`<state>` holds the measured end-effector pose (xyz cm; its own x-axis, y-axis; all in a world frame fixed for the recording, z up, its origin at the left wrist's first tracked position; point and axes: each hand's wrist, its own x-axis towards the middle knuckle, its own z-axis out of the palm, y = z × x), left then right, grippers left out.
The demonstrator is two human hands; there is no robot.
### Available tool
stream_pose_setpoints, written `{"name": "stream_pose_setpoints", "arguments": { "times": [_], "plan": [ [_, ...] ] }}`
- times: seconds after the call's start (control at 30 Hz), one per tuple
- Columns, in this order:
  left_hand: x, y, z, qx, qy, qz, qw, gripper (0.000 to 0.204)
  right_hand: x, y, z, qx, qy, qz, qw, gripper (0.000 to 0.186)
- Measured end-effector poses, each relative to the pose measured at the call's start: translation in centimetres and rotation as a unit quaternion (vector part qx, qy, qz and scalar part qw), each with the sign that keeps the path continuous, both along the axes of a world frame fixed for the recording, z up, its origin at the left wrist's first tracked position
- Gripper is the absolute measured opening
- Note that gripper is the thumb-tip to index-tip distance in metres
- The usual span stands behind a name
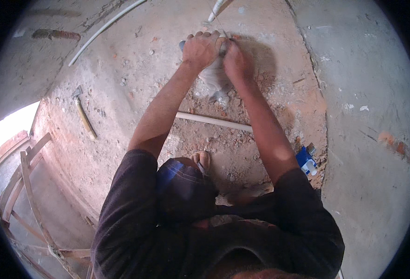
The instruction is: The person connects a blue plumbing box to a PVC pipe, applies sealant from a bag by hand to the joint, and fits an elbow joint to the pipe.
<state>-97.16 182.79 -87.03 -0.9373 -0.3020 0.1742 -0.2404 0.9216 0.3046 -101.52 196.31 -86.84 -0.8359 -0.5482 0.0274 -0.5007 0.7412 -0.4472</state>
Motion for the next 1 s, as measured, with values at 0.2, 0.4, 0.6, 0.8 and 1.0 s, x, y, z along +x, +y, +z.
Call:
{"name": "stream_pose_setpoints", "arguments": {
  "times": [0.2, 0.4, 0.6, 0.8, 1.0],
  "plan": [
    [0.5, -0.7, 0.3, -0.017, 0.011, 0.011, 1.000, 0.038, 3.4, 2.9, 3.2, 0.030, -0.058, -0.021, 0.998, 0.021],
    [-0.6, -0.3, 0.5, -0.012, -0.022, 0.008, 1.000, 0.039, -1.1, -1.0, 0.1, -0.015, 0.045, 0.021, 0.999, 0.021],
    [0.3, -0.6, -0.1, -0.026, 0.000, 0.021, 0.999, 0.038, 4.0, 3.9, 3.3, 0.051, -0.080, -0.016, 0.995, 0.022],
    [-0.1, 0.0, 0.4, -0.025, 0.011, 0.014, 1.000, 0.036, -0.5, -0.3, -0.4, -0.048, 0.047, 0.030, 0.997, 0.019],
    [0.0, -0.5, -0.1, -0.047, 0.036, 0.005, 0.998, 0.037, 3.1, 4.2, 2.0, 0.002, -0.039, -0.001, 0.999, 0.025]
  ]
}}
